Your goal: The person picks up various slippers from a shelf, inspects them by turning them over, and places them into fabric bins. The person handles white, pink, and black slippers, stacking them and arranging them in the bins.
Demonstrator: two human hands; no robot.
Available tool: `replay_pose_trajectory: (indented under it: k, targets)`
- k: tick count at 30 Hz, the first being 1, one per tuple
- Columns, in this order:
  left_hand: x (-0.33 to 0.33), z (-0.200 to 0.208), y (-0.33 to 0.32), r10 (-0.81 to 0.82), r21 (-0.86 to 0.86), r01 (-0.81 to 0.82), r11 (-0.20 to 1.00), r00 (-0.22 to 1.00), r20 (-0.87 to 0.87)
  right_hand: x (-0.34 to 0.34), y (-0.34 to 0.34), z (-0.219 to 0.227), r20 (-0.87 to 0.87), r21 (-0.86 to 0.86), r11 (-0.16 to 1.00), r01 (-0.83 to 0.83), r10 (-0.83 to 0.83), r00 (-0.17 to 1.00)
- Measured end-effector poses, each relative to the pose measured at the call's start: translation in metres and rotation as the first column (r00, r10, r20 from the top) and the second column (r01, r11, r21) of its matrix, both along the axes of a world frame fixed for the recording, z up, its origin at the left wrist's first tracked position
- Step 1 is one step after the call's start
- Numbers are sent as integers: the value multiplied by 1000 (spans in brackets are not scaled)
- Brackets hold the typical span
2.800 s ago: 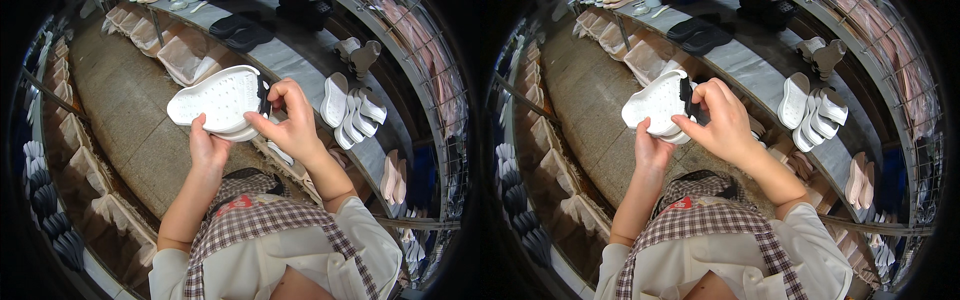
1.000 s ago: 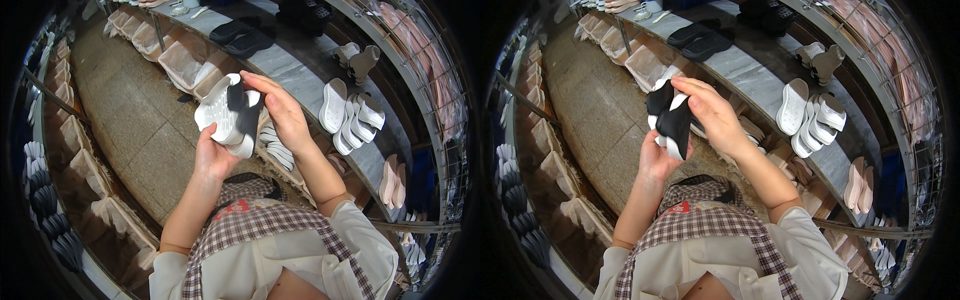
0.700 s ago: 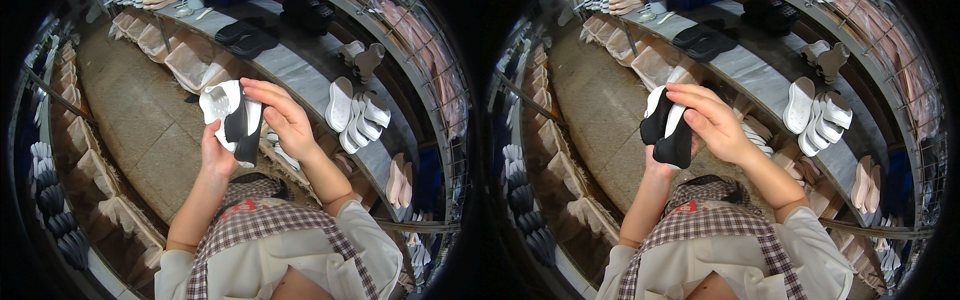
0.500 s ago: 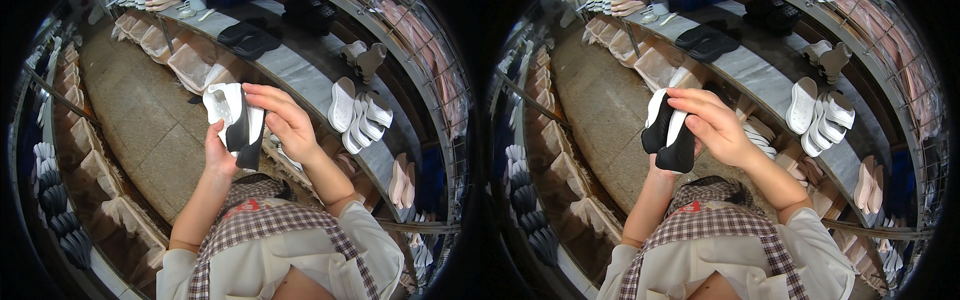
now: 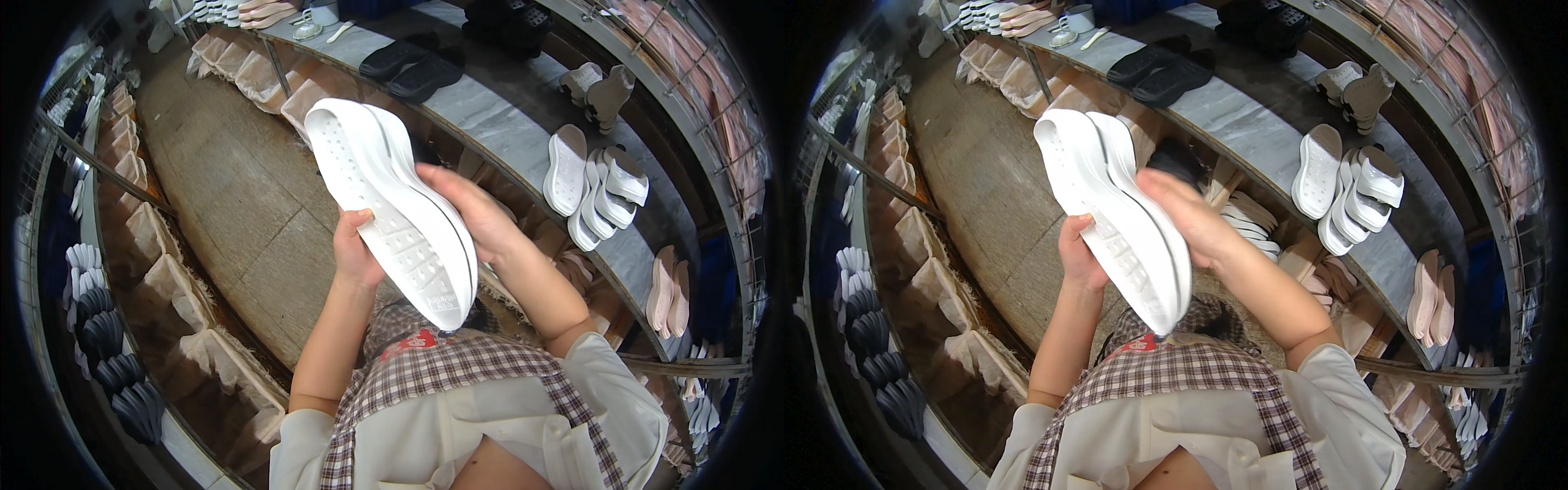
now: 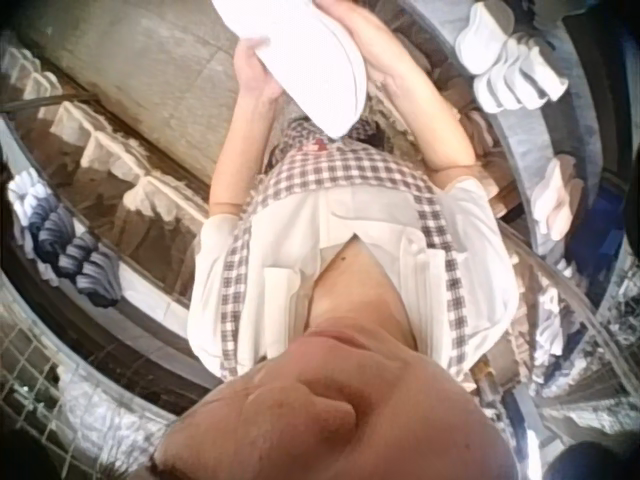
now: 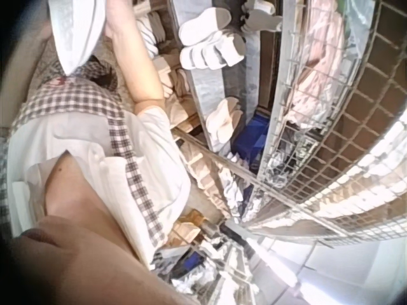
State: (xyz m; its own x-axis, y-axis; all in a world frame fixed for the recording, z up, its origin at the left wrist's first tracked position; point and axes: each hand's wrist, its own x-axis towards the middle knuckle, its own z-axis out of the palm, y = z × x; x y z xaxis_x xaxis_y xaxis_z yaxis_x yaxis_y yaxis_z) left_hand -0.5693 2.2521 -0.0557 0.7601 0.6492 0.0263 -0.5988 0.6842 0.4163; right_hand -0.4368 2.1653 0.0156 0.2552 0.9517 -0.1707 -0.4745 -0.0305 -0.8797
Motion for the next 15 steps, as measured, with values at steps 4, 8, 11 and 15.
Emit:
replay_pose_trajectory:
  k: [4, 8, 11, 15]
  targets:
    - [0, -9, 7, 53, 160, -60, 985, 998, 46, -11, -4, -3, 127, 121, 977, -174, 159, 979]
    - [-3, -15, 17, 108, 294, -116, 949, 993, 43, -18, -9, 1, 204, 166, 967, -196, 160, 966]
    - [-1, -19, 21, 69, 259, -77, 963, 997, 42, -20, -11, 1, 244, 155, 970, -186, 145, 959]
    - [2, -19, 23, 17, 240, -37, 970, 996, 87, -21, -11, -3, 305, 133, 977, -167, 120, 945]
